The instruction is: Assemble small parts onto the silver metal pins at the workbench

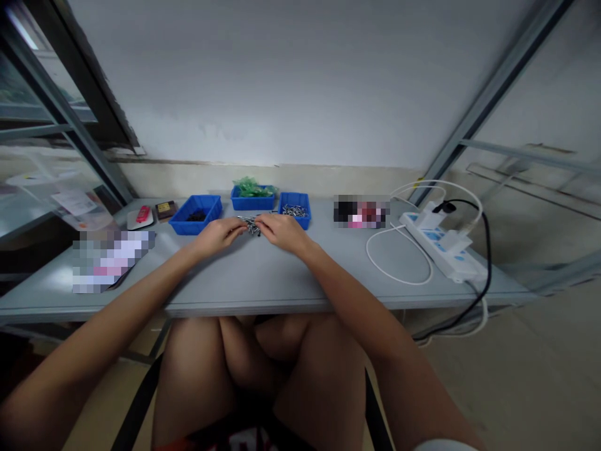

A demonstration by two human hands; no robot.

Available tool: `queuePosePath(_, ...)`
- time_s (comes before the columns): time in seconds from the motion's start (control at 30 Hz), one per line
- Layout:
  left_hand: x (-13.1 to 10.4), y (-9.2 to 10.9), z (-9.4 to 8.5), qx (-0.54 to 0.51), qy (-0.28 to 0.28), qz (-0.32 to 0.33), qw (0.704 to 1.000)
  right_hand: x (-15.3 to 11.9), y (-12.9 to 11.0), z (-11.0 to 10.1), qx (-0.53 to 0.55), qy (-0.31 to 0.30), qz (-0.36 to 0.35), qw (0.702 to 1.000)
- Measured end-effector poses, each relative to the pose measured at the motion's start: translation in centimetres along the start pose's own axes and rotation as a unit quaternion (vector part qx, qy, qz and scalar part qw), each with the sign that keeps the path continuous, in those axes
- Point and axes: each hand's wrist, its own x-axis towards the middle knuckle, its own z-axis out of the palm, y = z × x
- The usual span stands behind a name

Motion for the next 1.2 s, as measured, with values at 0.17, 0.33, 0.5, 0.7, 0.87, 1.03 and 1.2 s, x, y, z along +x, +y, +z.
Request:
queuePosePath(0.17,-0.05,-0.01,0.04,-0.005,0.000,0.010,1.000,0.03,0.03,0.01,0.008,-0.002,0.007,1.000)
queuePosePath(0.33,0.02,0.14,-0.18,-0.014,-0.003,0.009,1.000,0.14,0.06,-0.04,0.018,-0.005,0.012,1.000)
queuePosePath(0.5,0.04,0.12,-0.29,-0.006,-0.004,0.013,1.000,0.26,0.16,-0.07,0.020,-0.019,0.021,0.999)
queuePosePath(0.7,-0.03,0.07,-0.23,-0.004,0.004,0.005,1.000,0.25,0.21,0.06,0.017,-0.024,0.021,0.999)
queuePosePath(0.87,-0.07,0.10,-0.30,0.021,-0.004,0.013,1.000,0.04,0.47,0.21,0.024,-0.031,0.020,0.999)
queuePosePath(1.03,-0.06,-0.11,-0.17,0.025,0.018,0.016,0.999,-0.01,0.64,0.21,0.023,-0.057,0.028,0.998)
queuePosePath(1.2,-0.04,-0.14,-0.07,0.009,0.028,0.008,1.000,0.07,0.41,0.19,0.021,-0.086,0.041,0.995)
